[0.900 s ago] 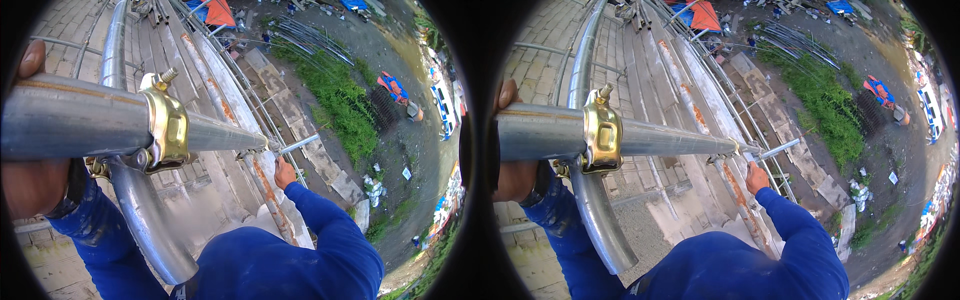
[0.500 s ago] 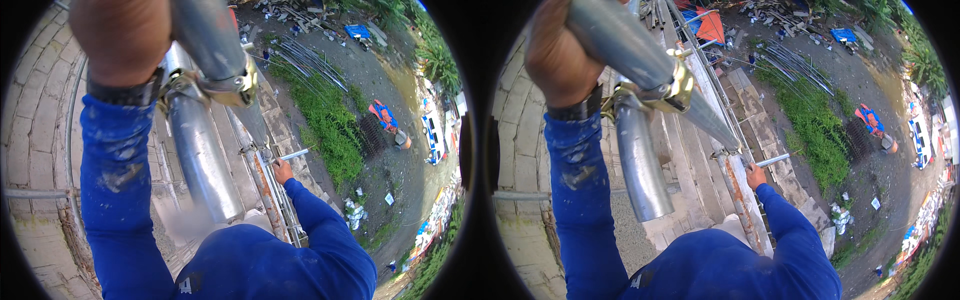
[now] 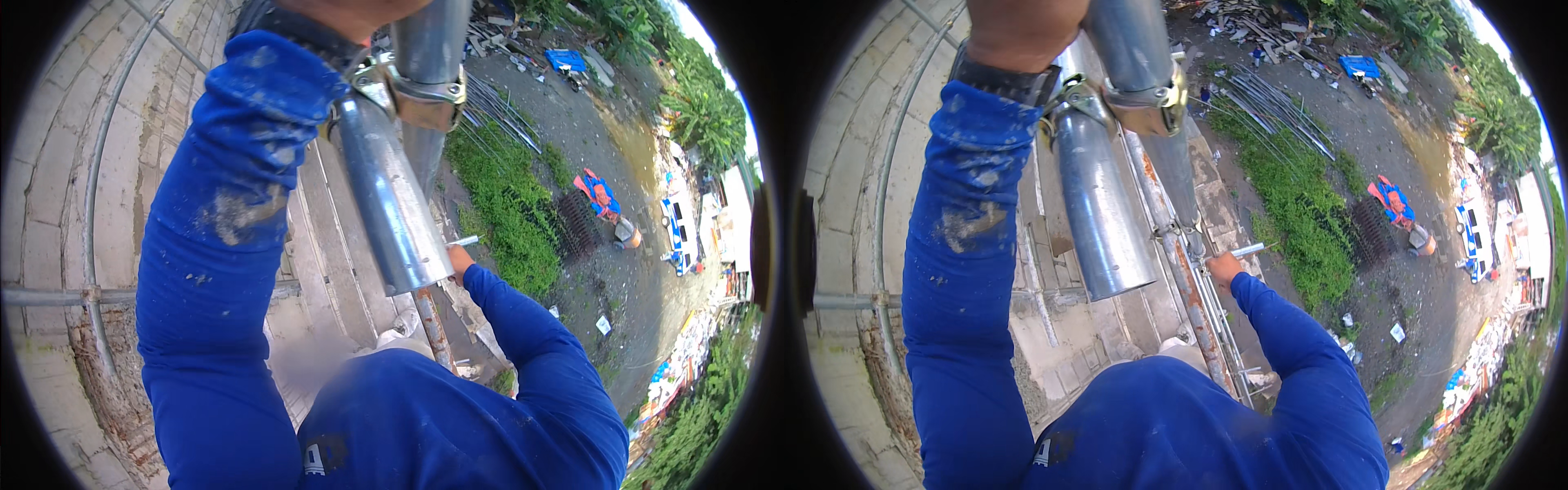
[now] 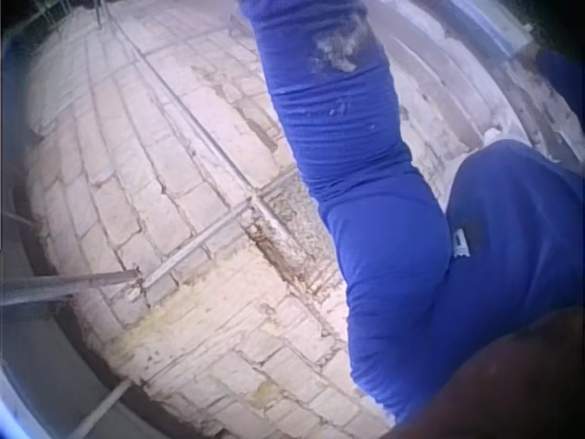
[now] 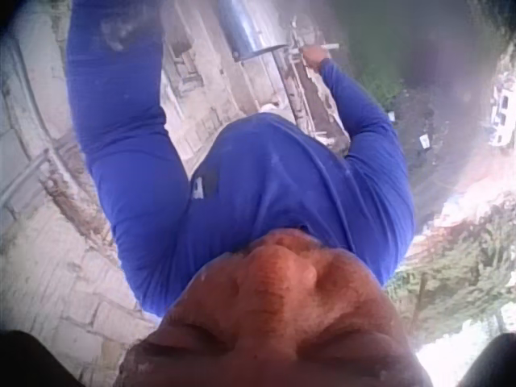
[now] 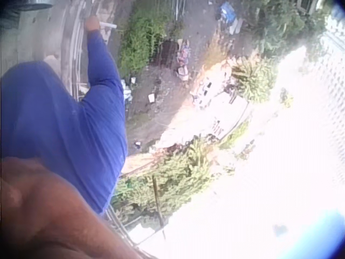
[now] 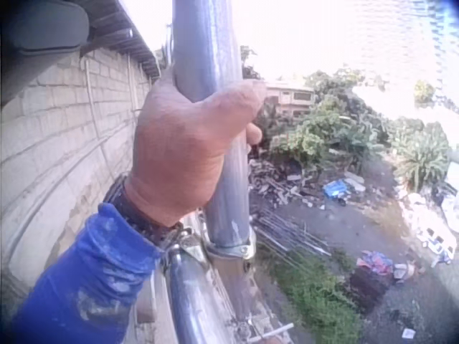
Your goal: The person is assembling a metal scaffolding structure on an elevated platform. They repeatedly position metal poles into clamps and tighten the fasteners using a spanner to secure the framework.
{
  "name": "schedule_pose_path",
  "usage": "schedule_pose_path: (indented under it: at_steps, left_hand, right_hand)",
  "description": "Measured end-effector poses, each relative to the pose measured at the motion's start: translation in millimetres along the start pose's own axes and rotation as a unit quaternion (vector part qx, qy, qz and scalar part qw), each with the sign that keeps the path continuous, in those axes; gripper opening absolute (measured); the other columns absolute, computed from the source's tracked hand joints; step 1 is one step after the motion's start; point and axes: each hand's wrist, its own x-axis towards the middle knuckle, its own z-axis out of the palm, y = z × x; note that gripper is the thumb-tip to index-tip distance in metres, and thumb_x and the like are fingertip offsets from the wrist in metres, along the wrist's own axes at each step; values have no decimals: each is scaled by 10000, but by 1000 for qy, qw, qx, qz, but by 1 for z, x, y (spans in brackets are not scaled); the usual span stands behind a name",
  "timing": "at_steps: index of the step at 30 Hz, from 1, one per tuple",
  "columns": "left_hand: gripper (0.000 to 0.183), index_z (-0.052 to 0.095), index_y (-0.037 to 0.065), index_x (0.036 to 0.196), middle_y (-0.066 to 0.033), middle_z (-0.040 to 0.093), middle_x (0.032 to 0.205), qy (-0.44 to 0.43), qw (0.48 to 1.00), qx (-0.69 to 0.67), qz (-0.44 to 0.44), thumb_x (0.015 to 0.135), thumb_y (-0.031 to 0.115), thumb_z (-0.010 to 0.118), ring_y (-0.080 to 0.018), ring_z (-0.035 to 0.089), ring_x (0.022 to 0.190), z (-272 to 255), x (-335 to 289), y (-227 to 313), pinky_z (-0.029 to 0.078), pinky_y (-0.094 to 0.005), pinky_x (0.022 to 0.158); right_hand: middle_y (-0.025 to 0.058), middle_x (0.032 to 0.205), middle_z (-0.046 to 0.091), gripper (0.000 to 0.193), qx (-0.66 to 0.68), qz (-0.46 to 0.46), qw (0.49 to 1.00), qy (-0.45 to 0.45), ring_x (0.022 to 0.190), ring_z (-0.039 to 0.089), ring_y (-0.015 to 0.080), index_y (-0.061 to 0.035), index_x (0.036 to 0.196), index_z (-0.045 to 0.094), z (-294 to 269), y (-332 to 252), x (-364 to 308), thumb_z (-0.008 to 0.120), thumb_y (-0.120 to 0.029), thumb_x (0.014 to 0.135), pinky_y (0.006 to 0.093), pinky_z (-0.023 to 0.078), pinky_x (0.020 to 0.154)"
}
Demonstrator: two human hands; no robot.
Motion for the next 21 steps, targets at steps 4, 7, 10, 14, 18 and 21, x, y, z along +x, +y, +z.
schedule_pose_path:
  at_steps: [4, 7, 10, 14, 18, 21]
  left_hand:
    - [320, 584, -5, 1064, -62, 626, 874, 16, 980, -140, -141, 909, 242, 718, -130, 632, 690, 30, 6, -20, 543, -279, 623]
    - [307, 581, 3, 1054, -69, 613, 864, 47, 987, -62, -141, 912, 243, 708, -138, 624, 714, 12, 2, 15, 530, -290, 634]
    - [327, 576, -9, 1092, -101, 610, 921, 36, 985, -117, -125, 927, 251, 688, -163, 624, 796, 26, -5, -10, 526, -324, 713]
    - [379, 508, -38, 1232, -166, 594, 1102, 30, 973, -90, -209, 960, 192, 637, -221, 601, 983, -8, 6, -30, 495, -409, 939]
    - [469, 429, 2, 1286, -128, 558, 1063, -30, 975, -98, -199, 946, 240, 646, -213, 592, 981, -21, 8, -29, 466, -422, 961]
    - [490, 437, 5, 1272, -119, 553, 1059, -71, 977, -51, -192, 932, 285, 651, -205, 577, 992, -35, 16, -33, 447, -425, 982]
  right_hand:
    - [225, 845, 671, 324, 41, 143, 967, 206, 781, 664, 356, 41, 1013, 657, -8, 38, -13, 542, -261, 984, 450, 509, 700]
    - [354, 1052, 653, 399, -15, 69, 973, 220, 1046, 631, 502, 52, 1061, 641, -1, 26, -10, 552, -328, 978, 520, 494, 911]
    - [354, 1033, 649, 386, 10, 69, 976, 208, 1041, 622, 513, 50, 1072, 621, 1, 61, -12, 548, -318, 982, 534, 488, 900]
    - [329, 1009, 651, 334, 81, 33, 966, 245, 1014, 624, 503, 21, 1019, 620, 27, 45, 0, 539, -302, 985, 543, 484, 871]
    - [318, 977, 654, 317, 103, -4, 971, 216, 978, 621, 505, 10, 1031, 610, 38, 37, 16, 535, -295, 991, 556, 476, 842]
    - [312, 947, 657, 301, 92, -26, 967, 237, 957, 617, 511, -6, 1065, 587, 47, 42, 27, 532, -294, 1001, 559, 473, 821]
